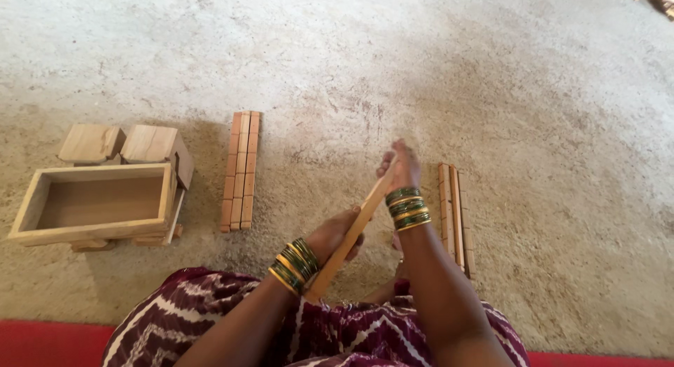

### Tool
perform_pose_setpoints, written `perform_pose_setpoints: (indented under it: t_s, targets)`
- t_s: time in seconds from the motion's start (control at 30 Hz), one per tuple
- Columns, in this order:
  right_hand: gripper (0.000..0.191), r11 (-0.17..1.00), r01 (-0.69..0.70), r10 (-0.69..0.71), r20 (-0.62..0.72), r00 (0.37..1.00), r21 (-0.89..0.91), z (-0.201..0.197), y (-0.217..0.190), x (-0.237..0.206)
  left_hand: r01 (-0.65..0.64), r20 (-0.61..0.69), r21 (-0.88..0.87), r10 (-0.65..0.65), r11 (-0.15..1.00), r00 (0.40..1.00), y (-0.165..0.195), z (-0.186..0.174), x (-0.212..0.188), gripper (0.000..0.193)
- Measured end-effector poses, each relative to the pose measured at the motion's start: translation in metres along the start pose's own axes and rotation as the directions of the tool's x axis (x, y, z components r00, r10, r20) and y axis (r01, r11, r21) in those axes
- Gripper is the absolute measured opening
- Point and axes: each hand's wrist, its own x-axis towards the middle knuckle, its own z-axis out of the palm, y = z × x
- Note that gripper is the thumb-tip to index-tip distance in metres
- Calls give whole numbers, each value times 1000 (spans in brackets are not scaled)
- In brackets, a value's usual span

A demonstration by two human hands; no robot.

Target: The person sits on the floor and assembles small wooden slats edge to edge into a long strip, holding the pieces with both hands, tapping and adjusting them to align, then setting the assembled strip down and picking up more slats to repeat the process. A small wooden box with lid pieces sits nearby on the floor.

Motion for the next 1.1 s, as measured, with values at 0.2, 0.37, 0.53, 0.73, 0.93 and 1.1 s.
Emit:
perform_pose_setpoints:
  t_s: [0.2,0.37,0.53,0.73,0.93,1.1]
  targets:
    - [27,989,115,-104,-116,988,97,-4,-32,43,90,-248,871,275,483,929,21,16,-19,44]
    - [34,961,-120,60,234,970,248,-13,-21,38,48,-46,307,-36,951,998,6,2,-3,47]
    - [37,936,-271,191,321,927,226,-2,11,13,214,369,-464,-32,860,929,-15,-11,13,51]
    - [36,974,-200,178,181,967,109,3,22,5,53,31,-86,-51,995,998,-6,-6,10,46]
    - [22,953,-181,154,130,980,242,-1,20,22,25,-150,777,146,629,978,13,-18,-2,47]
    - [27,878,-90,55,88,995,470,-21,7,36,35,-97,614,30,788,995,38,-91,-24,41]
